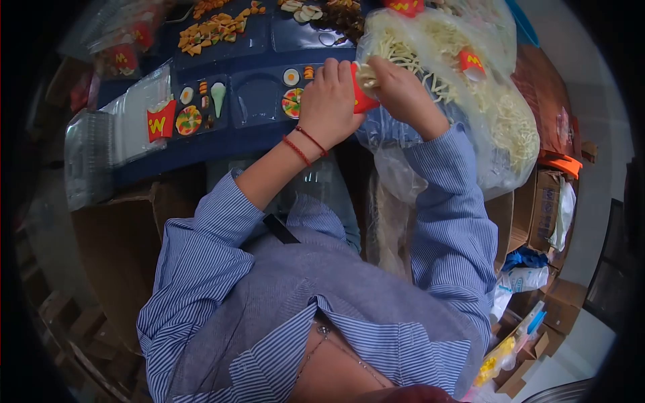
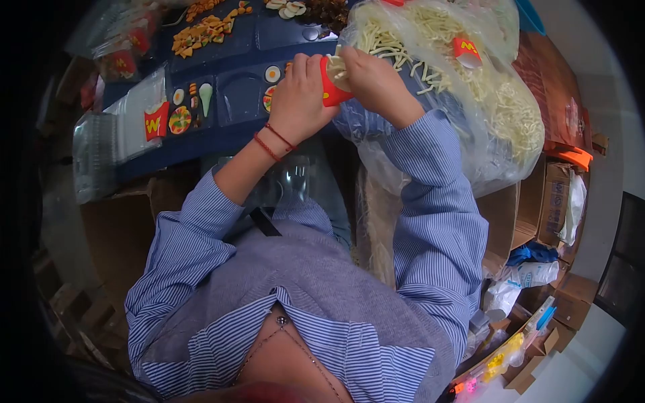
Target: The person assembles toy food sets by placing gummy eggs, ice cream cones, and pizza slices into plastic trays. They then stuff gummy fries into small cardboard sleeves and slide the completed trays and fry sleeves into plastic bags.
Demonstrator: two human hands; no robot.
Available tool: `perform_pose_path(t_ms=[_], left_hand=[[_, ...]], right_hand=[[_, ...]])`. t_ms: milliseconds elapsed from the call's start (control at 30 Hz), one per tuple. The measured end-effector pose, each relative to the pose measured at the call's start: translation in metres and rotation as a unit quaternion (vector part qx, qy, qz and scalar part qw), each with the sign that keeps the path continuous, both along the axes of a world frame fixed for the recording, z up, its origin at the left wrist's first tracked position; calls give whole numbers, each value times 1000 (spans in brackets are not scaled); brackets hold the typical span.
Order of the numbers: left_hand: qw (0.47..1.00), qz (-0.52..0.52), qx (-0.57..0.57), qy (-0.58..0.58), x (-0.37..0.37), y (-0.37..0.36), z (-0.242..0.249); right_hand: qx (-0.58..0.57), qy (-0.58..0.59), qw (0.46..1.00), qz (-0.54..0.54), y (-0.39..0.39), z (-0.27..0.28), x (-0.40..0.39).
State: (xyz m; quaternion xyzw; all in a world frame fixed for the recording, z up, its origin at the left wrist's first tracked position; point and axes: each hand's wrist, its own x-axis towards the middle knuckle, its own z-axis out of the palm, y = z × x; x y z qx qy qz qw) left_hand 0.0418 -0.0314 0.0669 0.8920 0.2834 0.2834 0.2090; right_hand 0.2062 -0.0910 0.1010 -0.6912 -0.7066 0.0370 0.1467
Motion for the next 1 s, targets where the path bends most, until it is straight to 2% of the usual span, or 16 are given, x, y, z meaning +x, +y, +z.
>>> perform_pose_path(t_ms=[67, 200, 267, 400, 467, 500, 567, 600, 667, 700, 767, 867, 900, 933, 967, 1000], left_hand=[[1000, 7, -1, 4, -5, 2, -8], [999, -14, -2, -31, -14, 5, -17], [997, -19, -44, -65, -19, 11, -18], [993, -14, -64, -102, -21, 16, -17], [991, -16, -42, -124, -20, 18, -18], [991, -16, -42, -124, -21, 19, -18], [990, -5, -7, -141, -24, 22, -17], [990, -3, -6, -139, -26, 24, -18], [989, 7, 69, -128, -31, 27, -22], [990, 8, 70, -126, -34, 29, -22], [991, 28, 64, -117, -41, 32, -22], [982, 45, 40, -179, -46, 37, -24], [982, 40, 35, -181, -45, 37, -28], [963, 37, -72, -259, -43, 35, -34], [926, 35, -177, -331, -41, 33, -38], [896, 31, -267, -354, -43, 30, -34]], right_hand=[[-16, 69, 994, 82, 3, 4, -5], [-126, 115, 980, 106, 11, 22, 2], [-173, 313, 927, 109, 14, 26, 11], [-128, 318, 939, 15, 22, 23, 7], [-45, 101, 989, 100, 26, 28, -7], [-44, 102, 989, 100, 30, 24, -11], [124, 50, 974, 184, 38, 9, -18], [125, 53, 973, 185, 44, 2, -21], [-27, 247, 941, 231, 54, -10, -26], [-26, 249, 940, 233, 57, -5, -29], [-178, 235, 939, 176, 58, 18, -30], [-108, 346, 925, 111, 48, 45, -23], [-27, 340, 931, 132, 42, 43, -9], [-30, 338, 933, 124, 30, 40, 1], [-102, 185, 976, 54, 17, 36, 9], [-171, 26, 985, -17, 4, 28, 16]])
